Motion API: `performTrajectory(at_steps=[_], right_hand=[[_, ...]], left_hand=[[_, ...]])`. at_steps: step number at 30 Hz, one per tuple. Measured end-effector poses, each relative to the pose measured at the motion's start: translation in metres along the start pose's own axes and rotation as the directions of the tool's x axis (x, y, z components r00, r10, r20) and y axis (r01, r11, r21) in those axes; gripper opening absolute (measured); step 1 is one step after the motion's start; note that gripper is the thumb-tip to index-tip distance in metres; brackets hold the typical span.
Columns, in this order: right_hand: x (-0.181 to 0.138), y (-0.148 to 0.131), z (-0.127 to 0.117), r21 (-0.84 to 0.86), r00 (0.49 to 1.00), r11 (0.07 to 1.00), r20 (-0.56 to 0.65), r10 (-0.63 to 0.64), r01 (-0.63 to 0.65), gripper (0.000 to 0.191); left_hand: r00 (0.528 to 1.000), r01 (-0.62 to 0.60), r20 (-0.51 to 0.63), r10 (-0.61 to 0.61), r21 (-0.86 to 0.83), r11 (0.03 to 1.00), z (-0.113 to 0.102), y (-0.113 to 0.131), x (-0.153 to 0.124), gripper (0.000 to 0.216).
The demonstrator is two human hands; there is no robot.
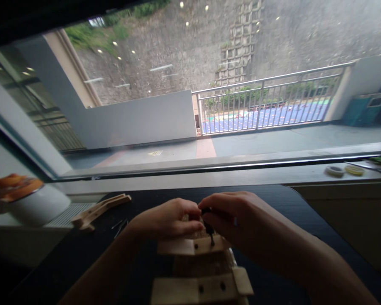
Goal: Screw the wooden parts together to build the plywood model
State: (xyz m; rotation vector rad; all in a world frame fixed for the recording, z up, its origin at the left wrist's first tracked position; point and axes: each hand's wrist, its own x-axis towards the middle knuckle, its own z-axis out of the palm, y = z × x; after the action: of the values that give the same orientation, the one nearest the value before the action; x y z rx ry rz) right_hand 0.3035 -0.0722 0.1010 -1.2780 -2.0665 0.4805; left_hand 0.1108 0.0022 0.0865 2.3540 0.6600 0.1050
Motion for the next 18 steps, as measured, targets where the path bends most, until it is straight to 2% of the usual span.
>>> performTrajectory(at_steps=[2,5,11,13,15,18], right_hand=[[0.000,0.001,0.000,0.016,0.999,1.000,0.053,0.006,-0.007,0.019],[0.000,0.004,0.002,-0.002,0.997,0.999,0.070,0.034,-0.034,0.019],[0.001,0.011,0.004,-0.111,0.995,0.992,0.073,0.069,-0.060,0.016],[-0.001,0.012,0.003,-0.114,0.997,0.992,0.049,0.055,-0.049,0.021],[-0.002,0.012,0.001,-0.103,0.999,0.994,0.044,0.027,-0.023,0.025],[-0.001,0.009,-0.001,-0.074,0.998,0.997,0.069,-0.008,0.013,0.021]], left_hand=[[1.000,-0.016,-0.008,0.016,-0.064,0.998,-0.003,0.001,-0.002,0.020],[0.999,-0.048,0.007,0.049,-0.113,0.992,-0.001,0.002,-0.003,0.020],[0.995,-0.099,0.005,0.100,-0.040,0.994,0.006,-0.002,0.001,0.021],[0.994,-0.111,0.015,0.111,-0.018,0.994,0.007,-0.003,0.001,0.022],[0.995,-0.100,0.024,0.100,-0.006,0.995,0.007,-0.002,0.001,0.023],[0.999,-0.041,0.030,0.041,-0.010,0.999,0.007,0.000,0.001,0.023]])
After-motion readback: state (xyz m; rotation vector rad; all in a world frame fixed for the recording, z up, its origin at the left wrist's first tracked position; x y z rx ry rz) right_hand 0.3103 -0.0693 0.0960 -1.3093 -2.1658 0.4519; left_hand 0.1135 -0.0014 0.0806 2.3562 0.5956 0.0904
